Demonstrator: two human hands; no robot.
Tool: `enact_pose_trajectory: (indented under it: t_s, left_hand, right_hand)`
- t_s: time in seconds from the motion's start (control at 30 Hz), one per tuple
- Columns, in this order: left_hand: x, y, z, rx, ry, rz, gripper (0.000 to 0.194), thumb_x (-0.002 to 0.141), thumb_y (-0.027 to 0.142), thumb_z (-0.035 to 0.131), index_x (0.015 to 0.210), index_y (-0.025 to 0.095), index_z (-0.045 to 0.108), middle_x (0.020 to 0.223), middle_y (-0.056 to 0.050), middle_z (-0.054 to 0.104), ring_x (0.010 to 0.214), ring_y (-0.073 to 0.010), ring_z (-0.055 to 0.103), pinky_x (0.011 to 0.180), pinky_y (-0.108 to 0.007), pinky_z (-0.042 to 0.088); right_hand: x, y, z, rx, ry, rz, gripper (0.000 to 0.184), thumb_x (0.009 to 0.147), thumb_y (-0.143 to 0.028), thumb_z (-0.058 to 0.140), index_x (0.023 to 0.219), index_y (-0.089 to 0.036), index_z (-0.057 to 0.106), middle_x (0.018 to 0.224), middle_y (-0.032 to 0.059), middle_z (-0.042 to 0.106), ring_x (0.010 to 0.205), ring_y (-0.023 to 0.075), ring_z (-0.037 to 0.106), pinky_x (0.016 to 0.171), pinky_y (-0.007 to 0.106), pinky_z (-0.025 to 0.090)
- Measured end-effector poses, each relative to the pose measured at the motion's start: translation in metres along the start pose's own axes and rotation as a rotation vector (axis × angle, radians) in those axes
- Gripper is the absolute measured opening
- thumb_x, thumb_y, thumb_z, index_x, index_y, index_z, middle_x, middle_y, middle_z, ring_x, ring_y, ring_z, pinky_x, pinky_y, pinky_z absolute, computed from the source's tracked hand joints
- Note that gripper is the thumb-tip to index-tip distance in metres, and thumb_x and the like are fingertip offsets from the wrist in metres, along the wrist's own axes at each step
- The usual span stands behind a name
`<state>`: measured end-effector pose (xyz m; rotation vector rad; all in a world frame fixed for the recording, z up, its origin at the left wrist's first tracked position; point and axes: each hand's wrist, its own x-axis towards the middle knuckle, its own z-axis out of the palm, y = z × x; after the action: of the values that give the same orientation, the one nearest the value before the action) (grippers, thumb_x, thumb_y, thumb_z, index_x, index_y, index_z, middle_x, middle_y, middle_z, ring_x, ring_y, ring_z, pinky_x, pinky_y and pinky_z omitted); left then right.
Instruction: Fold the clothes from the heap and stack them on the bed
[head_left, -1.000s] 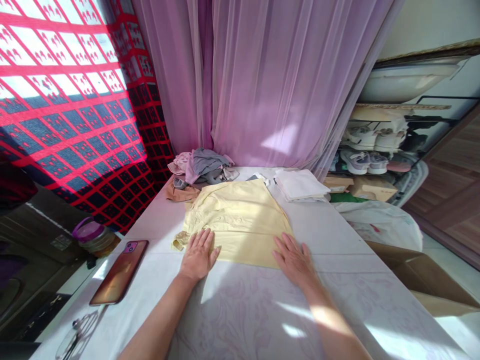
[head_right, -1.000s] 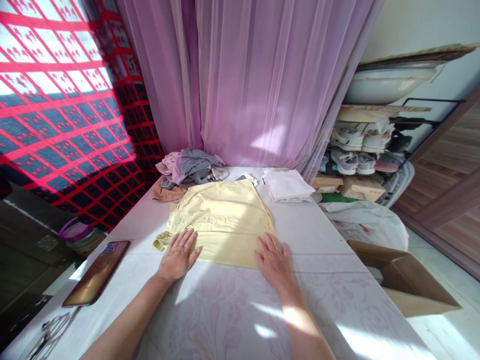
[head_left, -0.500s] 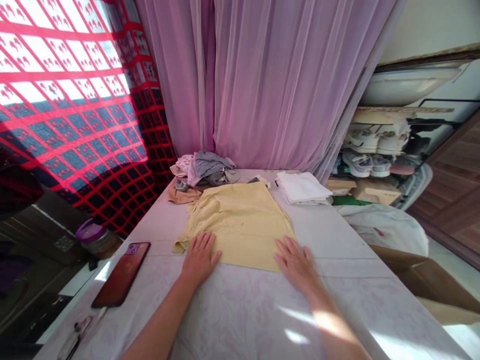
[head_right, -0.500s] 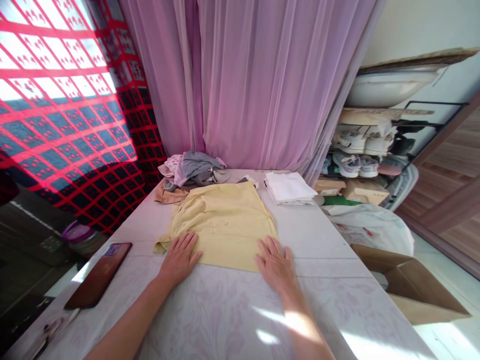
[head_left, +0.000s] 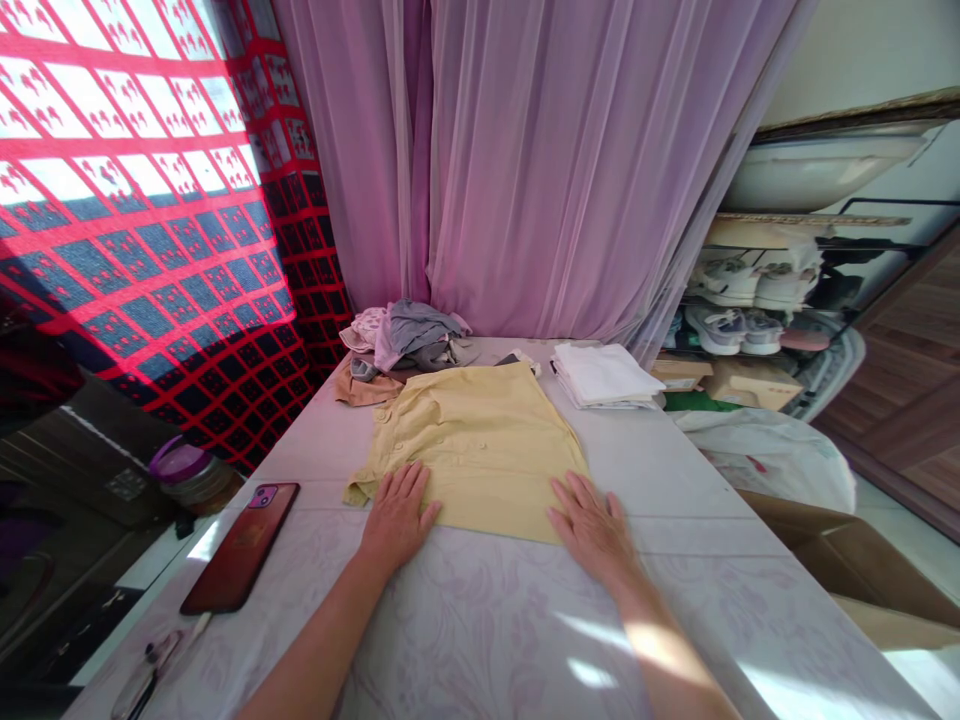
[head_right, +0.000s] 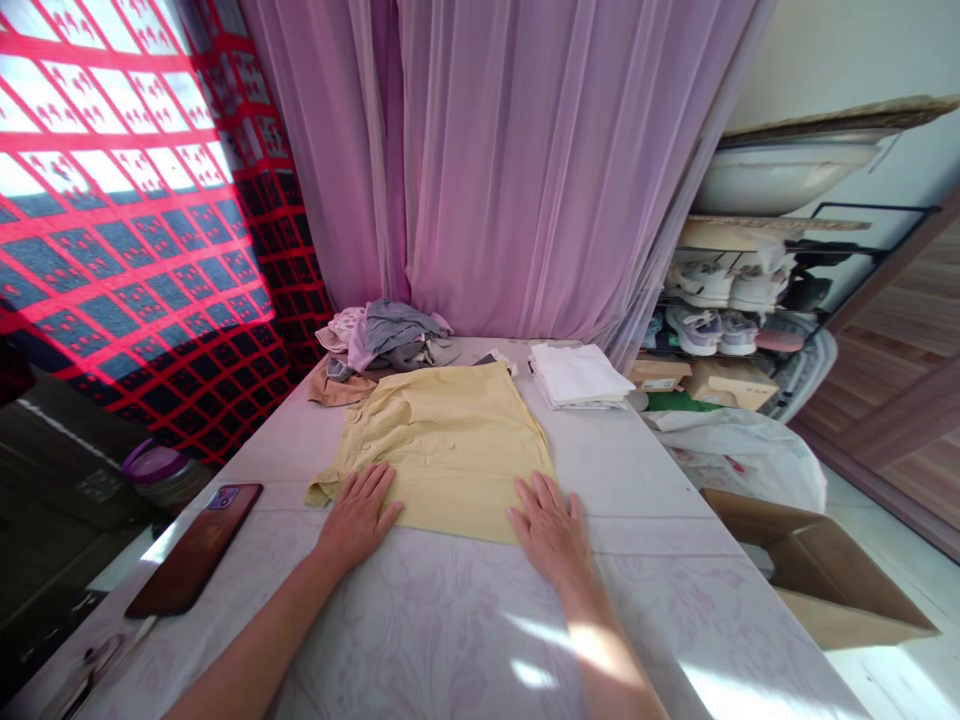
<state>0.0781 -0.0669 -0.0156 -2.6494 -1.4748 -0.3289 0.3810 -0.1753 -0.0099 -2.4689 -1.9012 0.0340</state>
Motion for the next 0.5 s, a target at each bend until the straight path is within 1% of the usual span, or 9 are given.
enact_pose_trajectory:
  t_s: [0.1,0.17,0.23,0.27,0.33,0.37,0.43,0.5]
  left_hand:
    - [0.0,0.001,-0.002,-0.019,-0.009,-0.003,0.055,0.094,0.046,0.037,0.14,0.018,0.045,0.148,-0.009,0.044,0.138,-0.0255,0.037,0.114,-0.047,0.027]
    - [0.002,0.0,-0.007,-0.037,-0.033,0.0,0.054,0.093,0.046,0.039,0.138,0.018,0.047,0.147,-0.01,0.045,0.137,-0.0264,0.039,0.113,-0.047,0.029]
    - [0.008,-0.003,-0.017,-0.068,-0.08,0.012,0.051,0.092,0.044,0.041,0.135,0.019,0.05,0.145,-0.01,0.048,0.134,-0.0266,0.043,0.11,-0.045,0.033]
    - [0.012,-0.006,-0.024,-0.09,-0.111,0.014,0.048,0.092,0.043,0.042,0.133,0.02,0.053,0.141,-0.009,0.053,0.129,-0.0261,0.048,0.106,-0.043,0.038]
    - [0.026,-0.013,-0.041,-0.135,-0.165,-0.009,0.042,0.093,0.041,0.04,0.126,0.023,0.058,0.127,-0.007,0.064,0.114,-0.0238,0.06,0.093,-0.037,0.047]
    - [0.036,-0.016,-0.05,-0.149,-0.179,-0.041,0.039,0.093,0.04,0.038,0.122,0.025,0.061,0.118,-0.006,0.069,0.105,-0.0227,0.065,0.085,-0.034,0.049]
    - [0.06,-0.025,-0.068,-0.152,-0.169,-0.093,0.036,0.094,0.04,0.036,0.111,0.028,0.065,0.104,-0.004,0.074,0.092,-0.0206,0.068,0.075,-0.029,0.049]
    - [0.088,-0.033,-0.081,-0.132,-0.13,-0.107,0.034,0.094,0.037,0.038,0.107,0.027,0.067,0.1,-0.003,0.074,0.09,-0.0197,0.068,0.073,-0.027,0.048]
  right_hand:
    - [-0.001,-0.001,-0.002,0.003,0.016,0.0,0.051,0.097,-0.042,0.028,0.144,-0.028,0.04,0.154,0.0074,0.031,0.142,0.0241,0.026,0.111,0.057,0.02]
    - [-0.002,0.0,-0.001,0.018,0.034,-0.006,0.05,0.096,-0.041,0.03,0.142,-0.027,0.044,0.153,0.0078,0.035,0.141,0.0248,0.028,0.11,0.058,0.021]
    - [-0.002,0.004,0.001,0.055,0.074,-0.013,0.047,0.095,-0.04,0.031,0.136,-0.027,0.05,0.15,0.0082,0.04,0.138,0.0254,0.034,0.11,0.057,0.024]
    - [-0.002,0.007,0.003,0.081,0.107,-0.014,0.046,0.095,-0.04,0.031,0.133,-0.026,0.053,0.147,0.0082,0.043,0.136,0.0253,0.037,0.109,0.055,0.025]
    - [0.001,0.013,0.007,0.135,0.196,-0.004,0.044,0.094,-0.038,0.031,0.127,-0.026,0.059,0.142,0.0081,0.05,0.129,0.0244,0.046,0.108,0.052,0.029]
    - [0.003,0.016,0.009,0.16,0.246,0.001,0.044,0.094,-0.038,0.031,0.124,-0.026,0.061,0.139,0.008,0.053,0.126,0.0236,0.049,0.108,0.05,0.03]
    - [0.007,0.02,0.014,0.201,0.338,-0.001,0.044,0.094,-0.037,0.031,0.119,-0.025,0.064,0.135,0.0079,0.057,0.121,0.0225,0.054,0.107,0.047,0.032]
    - [0.011,0.022,0.019,0.232,0.407,-0.014,0.044,0.094,-0.038,0.03,0.116,-0.024,0.066,0.132,0.0079,0.06,0.118,0.0221,0.056,0.107,0.046,0.033]
